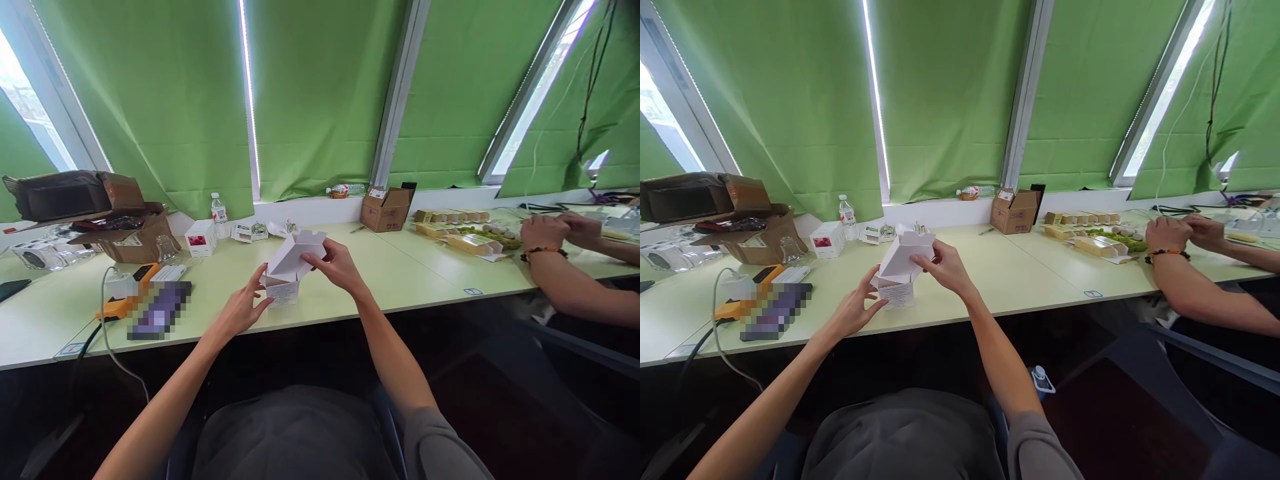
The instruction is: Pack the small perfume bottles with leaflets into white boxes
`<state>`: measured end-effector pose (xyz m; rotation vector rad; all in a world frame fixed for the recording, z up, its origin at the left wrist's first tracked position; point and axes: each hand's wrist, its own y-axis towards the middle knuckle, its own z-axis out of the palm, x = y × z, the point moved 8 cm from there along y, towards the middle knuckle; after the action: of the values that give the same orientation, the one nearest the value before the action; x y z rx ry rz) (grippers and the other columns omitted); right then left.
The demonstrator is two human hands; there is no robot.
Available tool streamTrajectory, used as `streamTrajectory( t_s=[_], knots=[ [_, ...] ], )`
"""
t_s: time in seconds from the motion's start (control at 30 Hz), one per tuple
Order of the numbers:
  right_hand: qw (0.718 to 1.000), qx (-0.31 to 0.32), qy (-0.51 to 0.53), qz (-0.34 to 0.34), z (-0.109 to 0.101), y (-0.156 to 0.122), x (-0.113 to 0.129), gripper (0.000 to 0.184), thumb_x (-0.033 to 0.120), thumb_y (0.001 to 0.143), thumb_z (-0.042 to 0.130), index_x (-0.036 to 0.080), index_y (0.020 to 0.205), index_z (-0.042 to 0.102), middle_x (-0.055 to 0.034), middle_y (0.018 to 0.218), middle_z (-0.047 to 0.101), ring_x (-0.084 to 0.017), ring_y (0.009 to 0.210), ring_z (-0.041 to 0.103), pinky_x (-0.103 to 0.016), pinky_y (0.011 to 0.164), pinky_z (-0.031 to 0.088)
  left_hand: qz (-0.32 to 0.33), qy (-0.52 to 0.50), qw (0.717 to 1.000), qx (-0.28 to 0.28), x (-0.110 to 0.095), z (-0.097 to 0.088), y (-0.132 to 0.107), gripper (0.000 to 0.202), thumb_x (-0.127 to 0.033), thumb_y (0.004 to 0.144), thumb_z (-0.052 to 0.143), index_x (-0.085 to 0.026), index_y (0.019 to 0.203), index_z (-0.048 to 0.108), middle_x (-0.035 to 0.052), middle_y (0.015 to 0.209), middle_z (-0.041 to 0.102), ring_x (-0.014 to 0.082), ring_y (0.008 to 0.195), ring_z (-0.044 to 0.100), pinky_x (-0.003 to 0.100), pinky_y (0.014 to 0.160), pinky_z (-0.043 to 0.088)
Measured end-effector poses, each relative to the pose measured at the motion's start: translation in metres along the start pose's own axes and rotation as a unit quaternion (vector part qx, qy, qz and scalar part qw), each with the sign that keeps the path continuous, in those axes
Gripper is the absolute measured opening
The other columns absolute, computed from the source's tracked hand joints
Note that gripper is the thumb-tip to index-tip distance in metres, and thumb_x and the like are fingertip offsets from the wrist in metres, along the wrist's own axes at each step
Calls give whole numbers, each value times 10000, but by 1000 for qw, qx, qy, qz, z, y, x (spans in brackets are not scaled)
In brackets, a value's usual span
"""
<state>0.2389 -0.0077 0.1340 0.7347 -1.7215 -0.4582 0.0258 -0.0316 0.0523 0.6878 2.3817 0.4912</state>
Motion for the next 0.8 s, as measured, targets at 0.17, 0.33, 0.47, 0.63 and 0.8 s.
streamTrajectory(
  t_s=[0.17, 0.33, 0.47, 0.63, 0.8],
  knots=[
    [1000, 2, 0, -2, 1, 0, 1, 466, 506, 779, 690, 183, 1113, 663, -73, 960, 688, -206, 757, 640, -338, 577, 604, -3, 2, 1000, 4, 2, 1, 0, 758, -418, 918, 502, -291, 1524, 64, 88, 1179, 659, 229, 949, 694, 416, 861, 555],
    [1000, -1, -2, -2, 1, 0, 1, 485, 535, 780, 674, 183, 1114, 662, -73, 949, 688, -203, 741, 642, -339, 571, 603, 0, -2, 1000, -5, 3, 2, 0, 756, -411, 916, 509, -303, 1523, 71, 80, 1205, 652, 224, 978, 687, 404, 863, 557],
    [1000, 0, -4, 1, 1, 0, 0, 493, 541, 776, 676, 182, 1113, 663, -73, 945, 689, -200, 729, 644, -340, 571, 603, 24, -13, 999, -16, 1, 2, 0, 766, -380, 926, 498, -326, 1523, 22, 70, 1361, 563, 220, 1104, 641, 381, 886, 555],
    [1000, -2, -12, 2, 1, 0, -2, 478, 538, 777, 677, 181, 1094, 666, -73, 933, 691, -198, 711, 645, -340, 568, 600, 29, -4, 1000, -10, 2, 5, 0, 728, -382, 937, 476, -340, 1525, 49, 63, 1398, 530, 215, 1098, 645, 376, 894, 557],
    [1000, -1, -21, 1, 2, -1, 2, 481, 548, 781, 668, 187, 1100, 666, -71, 932, 690, -204, 712, 650, -345, 567, 600, 18, -6, 1000, -6, 3, 5, 0, 718, -392, 937, 471, -335, 1525, 62, 65, 1361, 559, 220, 1059, 662, 387, 884, 562]
  ],
)
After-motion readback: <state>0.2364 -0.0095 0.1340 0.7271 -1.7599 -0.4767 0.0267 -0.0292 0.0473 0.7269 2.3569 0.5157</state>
